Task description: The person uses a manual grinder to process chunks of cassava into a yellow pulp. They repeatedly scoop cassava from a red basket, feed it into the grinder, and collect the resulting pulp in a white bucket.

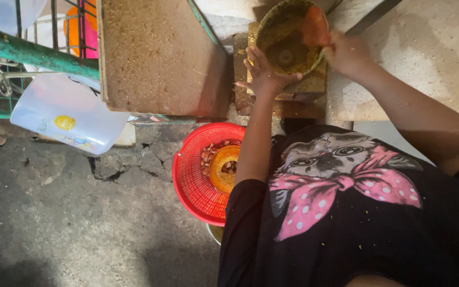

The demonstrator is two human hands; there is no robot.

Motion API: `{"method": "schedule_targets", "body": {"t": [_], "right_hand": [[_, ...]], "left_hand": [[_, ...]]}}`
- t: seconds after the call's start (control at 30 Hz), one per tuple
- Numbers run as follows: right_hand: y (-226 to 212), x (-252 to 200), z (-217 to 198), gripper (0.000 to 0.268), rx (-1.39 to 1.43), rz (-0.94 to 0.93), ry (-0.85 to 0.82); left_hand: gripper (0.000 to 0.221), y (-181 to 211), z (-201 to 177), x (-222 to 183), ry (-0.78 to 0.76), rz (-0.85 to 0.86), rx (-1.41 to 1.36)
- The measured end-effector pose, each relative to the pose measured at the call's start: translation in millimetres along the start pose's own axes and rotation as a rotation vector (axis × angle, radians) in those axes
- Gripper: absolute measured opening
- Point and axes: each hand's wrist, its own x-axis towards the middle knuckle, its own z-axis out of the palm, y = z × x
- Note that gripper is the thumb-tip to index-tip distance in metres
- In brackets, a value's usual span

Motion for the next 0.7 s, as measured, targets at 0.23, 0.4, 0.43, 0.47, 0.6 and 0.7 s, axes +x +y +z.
{"method": "schedule_targets", "body": {"t": [0.23,0.4,0.43,0.47,0.6,0.7], "right_hand": [[-13.9,60.0,24.3,0.022,-0.498,-0.154,0.006],[-15.9,113.7,51.6,0.019,-0.709,-0.136,0.071],[-16.3,123.2,57.0,0.021,-0.767,-0.129,0.073],[-17.2,130.8,63.4,0.023,-0.825,-0.124,0.076],[-18.3,149.8,73.5,0.024,-0.659,-0.053,0.150],[-26.6,148.5,73.6,0.027,-0.566,-0.068,0.035]], "left_hand": [[0.175,7.6,-12.9,-2.2,-0.015,-0.098,-0.036],[0.175,9.1,-20.0,-7.0,-0.076,-0.123,-0.054],[0.175,9.1,-22.3,-6.4,-0.100,-0.148,-0.060],[0.175,9.9,-24.5,-4.9,-0.124,-0.172,-0.067],[0.174,18.6,-29.4,-0.8,-0.255,-0.244,-0.030],[0.171,17.7,-31.0,-5.6,-0.201,-0.224,-0.110]]}}
